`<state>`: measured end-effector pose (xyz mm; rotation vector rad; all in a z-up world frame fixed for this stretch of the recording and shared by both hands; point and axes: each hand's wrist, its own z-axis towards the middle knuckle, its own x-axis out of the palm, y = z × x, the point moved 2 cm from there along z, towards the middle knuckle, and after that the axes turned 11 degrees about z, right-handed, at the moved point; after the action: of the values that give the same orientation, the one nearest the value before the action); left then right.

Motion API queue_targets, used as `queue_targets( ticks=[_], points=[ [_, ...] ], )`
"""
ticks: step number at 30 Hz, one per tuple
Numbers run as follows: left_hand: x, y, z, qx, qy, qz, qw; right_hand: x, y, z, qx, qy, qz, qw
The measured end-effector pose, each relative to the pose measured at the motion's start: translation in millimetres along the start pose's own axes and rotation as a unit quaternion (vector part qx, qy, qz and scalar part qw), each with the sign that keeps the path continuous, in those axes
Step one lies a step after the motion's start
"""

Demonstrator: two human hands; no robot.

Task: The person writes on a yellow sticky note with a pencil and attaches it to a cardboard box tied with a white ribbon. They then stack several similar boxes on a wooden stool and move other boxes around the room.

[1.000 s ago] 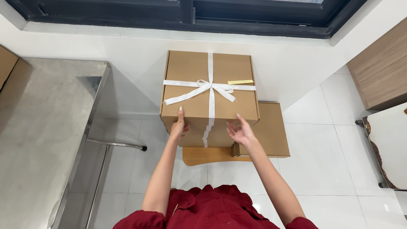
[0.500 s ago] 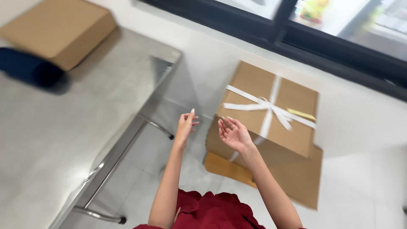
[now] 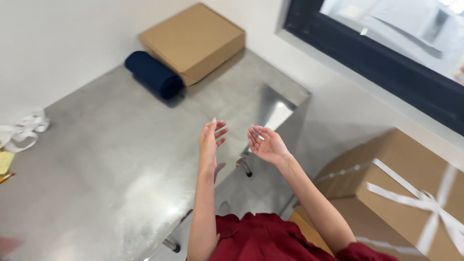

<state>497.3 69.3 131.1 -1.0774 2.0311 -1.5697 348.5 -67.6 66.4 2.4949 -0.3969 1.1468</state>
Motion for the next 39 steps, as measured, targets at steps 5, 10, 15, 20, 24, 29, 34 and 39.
queue_targets(
  ticks=[5, 10, 15, 20, 24, 29, 34, 39],
  points=[
    [-57, -40, 37, -0.003, -0.041, -0.024, 0.999, 69, -38, 75, 0.045, 0.015, -0.034, 0.998],
    [-96, -43, 67, -0.022, -0.080, -0.072, 0.994, 97, -47, 134, 0.085, 0.000, -0.047, 0.995],
    [-119, -52, 84, -0.040, -0.136, -0.106, 0.984, 123, -25, 209, 0.073, 0.008, -0.103, 0.992],
    [-126, -44, 107, -0.036, -0.191, -0.129, 0.972, 135, -10, 312, 0.075, -0.002, -0.152, 0.985],
    [-120, -36, 140, -0.053, -0.210, -0.165, 0.962, 149, 3, 383, 0.078, 0.008, -0.182, 0.980],
    [-98, -43, 161, -0.067, -0.232, -0.187, 0.952, 187, 2, 402, 0.077, 0.014, -0.179, 0.981],
    [-88, -56, 175, -0.083, -0.240, -0.182, 0.950, 232, 2, 407, 0.091, -0.012, -0.174, 0.980],
    [-81, -61, 186, -0.098, -0.234, -0.182, 0.950, 236, 6, 425, 0.098, -0.022, -0.150, 0.984]
  ],
)
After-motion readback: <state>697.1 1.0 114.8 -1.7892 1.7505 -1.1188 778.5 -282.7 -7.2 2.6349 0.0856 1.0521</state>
